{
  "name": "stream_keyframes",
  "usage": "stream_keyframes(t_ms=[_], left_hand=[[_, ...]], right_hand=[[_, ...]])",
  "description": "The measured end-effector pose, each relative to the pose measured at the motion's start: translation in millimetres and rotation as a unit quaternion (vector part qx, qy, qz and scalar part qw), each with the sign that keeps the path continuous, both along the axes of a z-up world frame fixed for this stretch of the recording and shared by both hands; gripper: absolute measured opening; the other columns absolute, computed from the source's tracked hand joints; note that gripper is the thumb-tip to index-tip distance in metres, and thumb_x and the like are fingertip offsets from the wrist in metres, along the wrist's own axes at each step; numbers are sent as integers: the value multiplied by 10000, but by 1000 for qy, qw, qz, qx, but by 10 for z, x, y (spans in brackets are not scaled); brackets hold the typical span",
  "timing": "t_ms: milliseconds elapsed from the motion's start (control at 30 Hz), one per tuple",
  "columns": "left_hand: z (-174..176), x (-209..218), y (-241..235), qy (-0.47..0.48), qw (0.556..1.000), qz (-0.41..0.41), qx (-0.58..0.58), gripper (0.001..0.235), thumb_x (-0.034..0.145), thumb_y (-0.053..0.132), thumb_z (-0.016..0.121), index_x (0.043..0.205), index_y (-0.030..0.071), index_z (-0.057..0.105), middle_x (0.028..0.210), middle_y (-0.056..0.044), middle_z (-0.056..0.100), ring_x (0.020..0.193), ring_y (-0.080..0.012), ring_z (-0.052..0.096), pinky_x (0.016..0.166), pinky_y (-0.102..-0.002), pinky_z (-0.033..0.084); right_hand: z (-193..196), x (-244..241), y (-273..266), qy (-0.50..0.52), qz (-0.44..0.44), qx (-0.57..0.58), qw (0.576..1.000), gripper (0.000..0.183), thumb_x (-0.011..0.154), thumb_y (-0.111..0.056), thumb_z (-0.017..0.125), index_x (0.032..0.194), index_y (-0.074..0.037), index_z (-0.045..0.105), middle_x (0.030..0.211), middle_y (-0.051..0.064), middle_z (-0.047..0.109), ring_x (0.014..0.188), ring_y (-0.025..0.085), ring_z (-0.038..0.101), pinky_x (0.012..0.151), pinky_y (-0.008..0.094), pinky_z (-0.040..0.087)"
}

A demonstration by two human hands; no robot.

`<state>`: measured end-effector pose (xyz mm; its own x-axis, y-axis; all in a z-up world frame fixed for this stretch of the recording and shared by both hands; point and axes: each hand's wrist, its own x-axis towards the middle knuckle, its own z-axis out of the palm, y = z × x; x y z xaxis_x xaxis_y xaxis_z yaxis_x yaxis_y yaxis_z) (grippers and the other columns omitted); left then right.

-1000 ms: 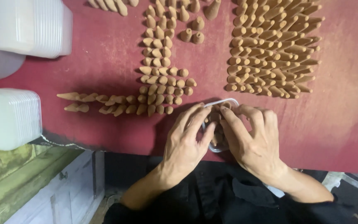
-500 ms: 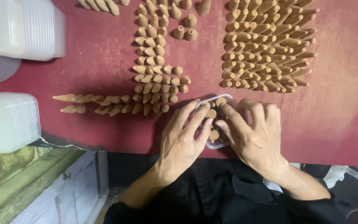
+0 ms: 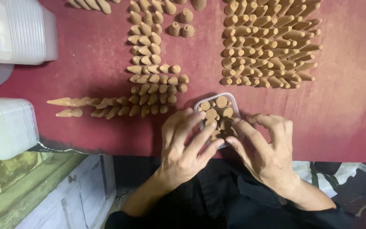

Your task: Packaging incense cones into a small plastic container

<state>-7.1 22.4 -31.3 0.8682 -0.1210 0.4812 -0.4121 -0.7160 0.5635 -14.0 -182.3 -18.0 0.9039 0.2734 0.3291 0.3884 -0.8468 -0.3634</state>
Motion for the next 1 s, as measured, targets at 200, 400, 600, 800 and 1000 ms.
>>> stream_keyframes(t_ms=[200, 400, 600, 800, 1000], left_hand=[[-171, -189, -19, -88, 992, -85, 42, 243, 895, 353, 800, 1065, 179, 796, 1173, -57, 750, 1135, -290, 688, 1028, -518, 536], [-276, -217, -34, -92, 991, -79, 59, 239, 927, 328, 765, 1084, 148, 784, 1148, -61, 750, 1115, -284, 700, 1024, -524, 532], [-234, -164, -59, -117, 989, -78, 56, 201, 955, 279, 717, 1050, 115, 787, 1109, -86, 753, 1064, -293, 717, 983, -508, 559], [-221, -162, -50, -117, 988, -86, 59, 201, 961, 267, 700, 1048, 105, 782, 1099, -96, 744, 1057, -295, 720, 979, -511, 560], [-201, -103, -47, -113, 987, -95, 61, 226, 949, 264, 707, 1122, 134, 771, 1157, -109, 730, 1081, -311, 711, 974, -528, 558]], right_hand=[[-28, 1, -23, -12, 48, -56, 997, 342, 952, -417, 707, 1222, -215, 766, 1227, 138, 601, 1115, 388, 590, 926, 503, 498], [-87, -83, -52, -35, 44, -45, 997, 380, 932, -403, 735, 1254, -202, 754, 1244, 157, 606, 1130, 395, 601, 961, 520, 510], [-90, -93, -57, -35, 48, -41, 997, 376, 933, -394, 737, 1239, -176, 758, 1260, 173, 617, 1142, 413, 606, 968, 536, 513], [-83, -92, -59, -39, 61, -43, 996, 386, 953, -423, 692, 1262, -202, 756, 1294, 160, 606, 1172, 409, 596, 997, 532, 500], [-185, -242, -105, -31, 43, 8, 999, 343, 885, -385, 782, 1162, -183, 782, 1271, 152, 626, 1141, 409, 618, 977, 539, 525]])
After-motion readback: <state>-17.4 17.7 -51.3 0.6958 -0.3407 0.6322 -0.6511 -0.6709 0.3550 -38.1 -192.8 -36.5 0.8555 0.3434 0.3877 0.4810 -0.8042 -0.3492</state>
